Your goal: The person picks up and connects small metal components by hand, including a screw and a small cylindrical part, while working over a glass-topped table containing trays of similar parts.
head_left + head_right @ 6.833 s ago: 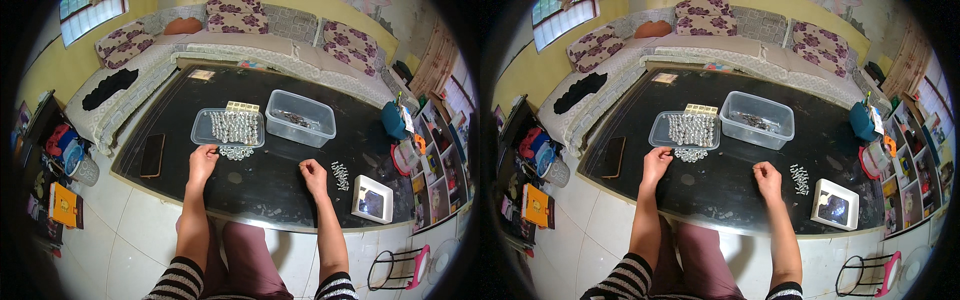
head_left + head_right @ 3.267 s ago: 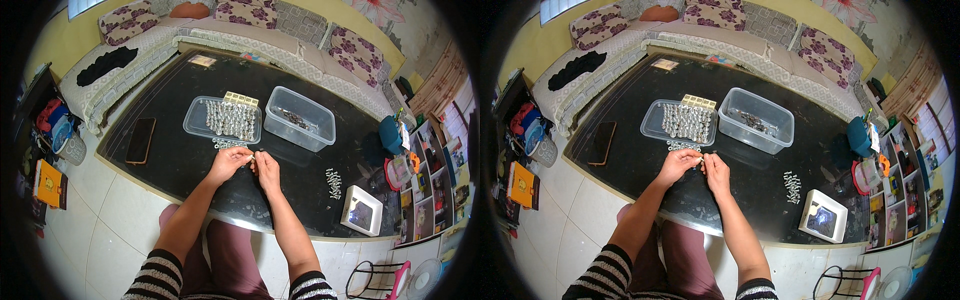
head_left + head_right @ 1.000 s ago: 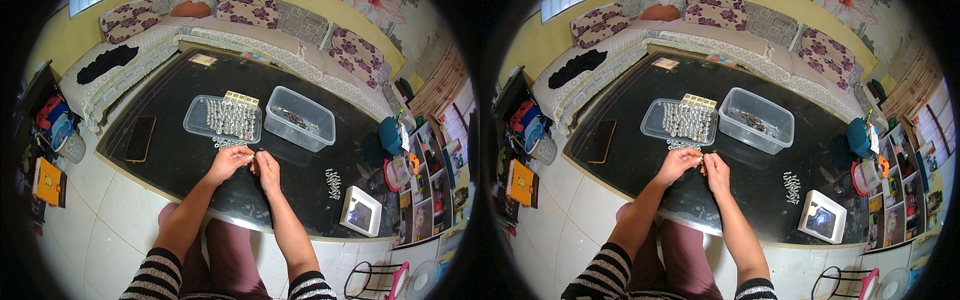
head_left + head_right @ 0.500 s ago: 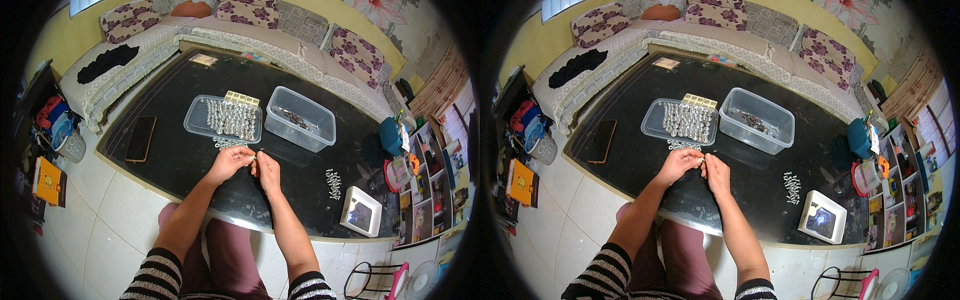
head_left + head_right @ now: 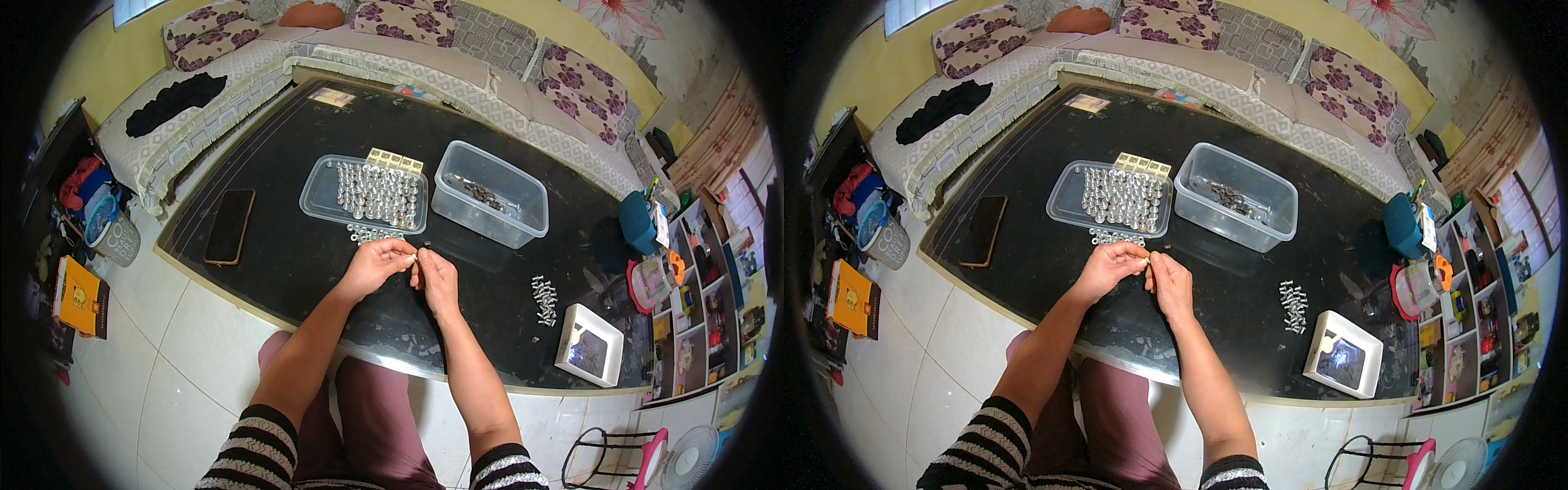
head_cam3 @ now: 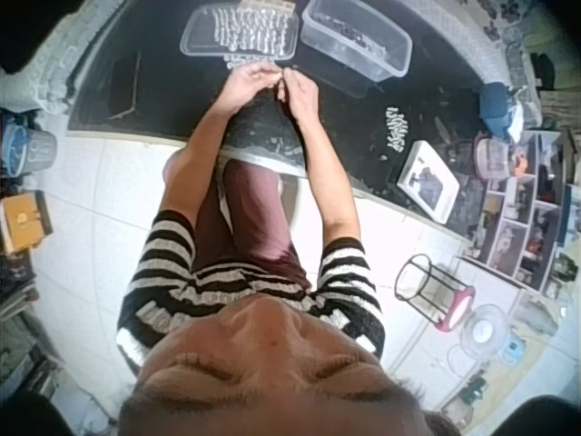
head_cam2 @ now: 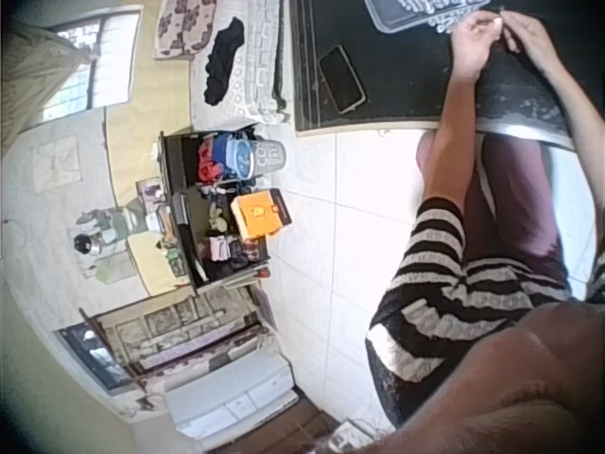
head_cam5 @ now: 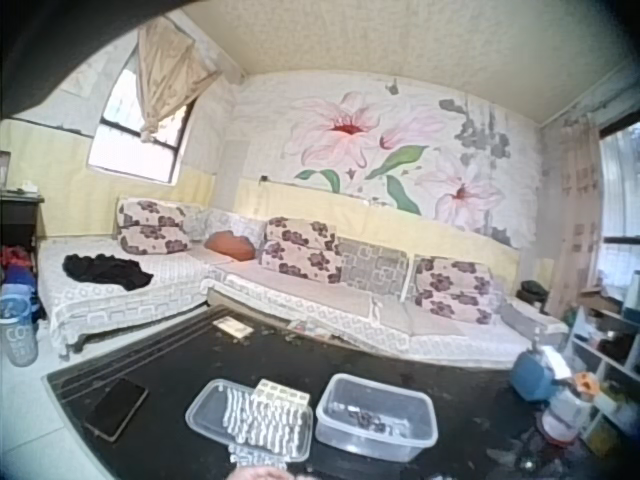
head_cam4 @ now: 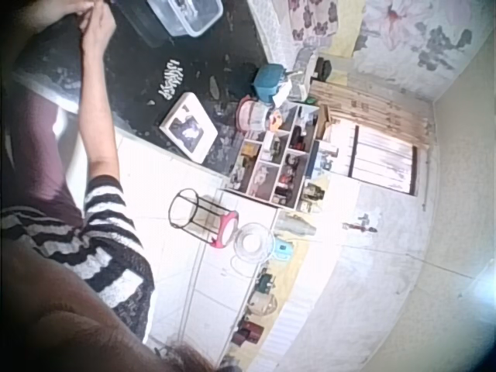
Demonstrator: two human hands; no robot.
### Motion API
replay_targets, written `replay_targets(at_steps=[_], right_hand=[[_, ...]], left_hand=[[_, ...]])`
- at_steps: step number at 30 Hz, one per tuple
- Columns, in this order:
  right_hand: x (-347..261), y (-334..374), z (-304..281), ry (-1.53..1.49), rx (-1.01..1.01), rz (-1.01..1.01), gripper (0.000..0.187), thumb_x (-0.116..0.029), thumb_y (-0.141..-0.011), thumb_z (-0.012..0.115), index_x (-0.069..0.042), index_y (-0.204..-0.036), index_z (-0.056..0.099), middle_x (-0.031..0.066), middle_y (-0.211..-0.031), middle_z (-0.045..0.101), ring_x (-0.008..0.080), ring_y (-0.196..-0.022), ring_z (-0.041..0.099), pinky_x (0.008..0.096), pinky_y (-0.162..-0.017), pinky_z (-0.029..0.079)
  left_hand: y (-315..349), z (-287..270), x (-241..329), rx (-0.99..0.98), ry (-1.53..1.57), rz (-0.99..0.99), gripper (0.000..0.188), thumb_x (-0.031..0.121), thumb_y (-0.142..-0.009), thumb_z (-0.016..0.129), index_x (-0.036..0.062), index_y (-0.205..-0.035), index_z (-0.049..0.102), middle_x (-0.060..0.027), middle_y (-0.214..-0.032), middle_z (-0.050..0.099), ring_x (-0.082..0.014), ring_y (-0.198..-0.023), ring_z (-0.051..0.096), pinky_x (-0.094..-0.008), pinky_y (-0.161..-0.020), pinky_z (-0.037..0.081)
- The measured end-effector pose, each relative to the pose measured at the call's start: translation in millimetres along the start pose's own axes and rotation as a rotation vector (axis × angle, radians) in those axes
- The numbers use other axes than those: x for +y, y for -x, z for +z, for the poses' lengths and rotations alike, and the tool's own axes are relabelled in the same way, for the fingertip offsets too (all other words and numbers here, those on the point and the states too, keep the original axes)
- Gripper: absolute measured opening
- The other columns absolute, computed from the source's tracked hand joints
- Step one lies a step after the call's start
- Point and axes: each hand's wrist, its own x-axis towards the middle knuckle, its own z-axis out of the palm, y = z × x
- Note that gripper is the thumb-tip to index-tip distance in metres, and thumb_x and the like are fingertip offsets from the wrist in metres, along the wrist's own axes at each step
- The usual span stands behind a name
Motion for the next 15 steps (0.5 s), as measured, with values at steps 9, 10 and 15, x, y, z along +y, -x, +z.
replay_targets(at_steps=[9,10,15], right_hand=[[-2.1,-0.1,1.2,0.014,0.026,-0.005,0.028,-0.026,-0.083,0.046,-0.005,-0.065,0.048,0.0001,-0.051,0.046,0.0053,-0.045,0.040,0.0182,-0.043,0.032],[-3.4,0.7,0.5,0.004,0.019,0.026,0.029,-0.027,-0.084,0.045,-0.005,-0.065,0.048,0.0002,-0.051,0.046,0.0052,-0.045,0.040,0.0182,-0.043,0.032],[-2.4,-0.8,2.5,-0.023,0.074,-0.030,0.031,-0.030,-0.084,0.043,-0.005,-0.066,0.048,0.0003,-0.051,0.047,0.0052,-0.044,0.040,0.0182,-0.042,0.031]], left_hand=[[1.1,0.6,2.5,-0.008,-0.006,-0.020,0.013,0.004,-0.077,0.054,-0.0020,-0.088,0.056,-0.0010,-0.075,0.055,-0.0049,-0.066,0.048,-0.0174,-0.061,0.040],[1.0,0.2,2.1,-0.008,-0.005,-0.020,0.013,0.004,-0.077,0.054,-0.0020,-0.088,0.056,-0.0010,-0.075,0.055,-0.0049,-0.066,0.048,-0.0174,-0.061,0.040],[0.5,0.4,3.6,0.005,0.001,0.002,0.014,0.004,-0.077,0.054,-0.0015,-0.089,0.056,-0.0010,-0.077,0.056,-0.0047,-0.066,0.048,-0.0176,-0.062,0.040]])
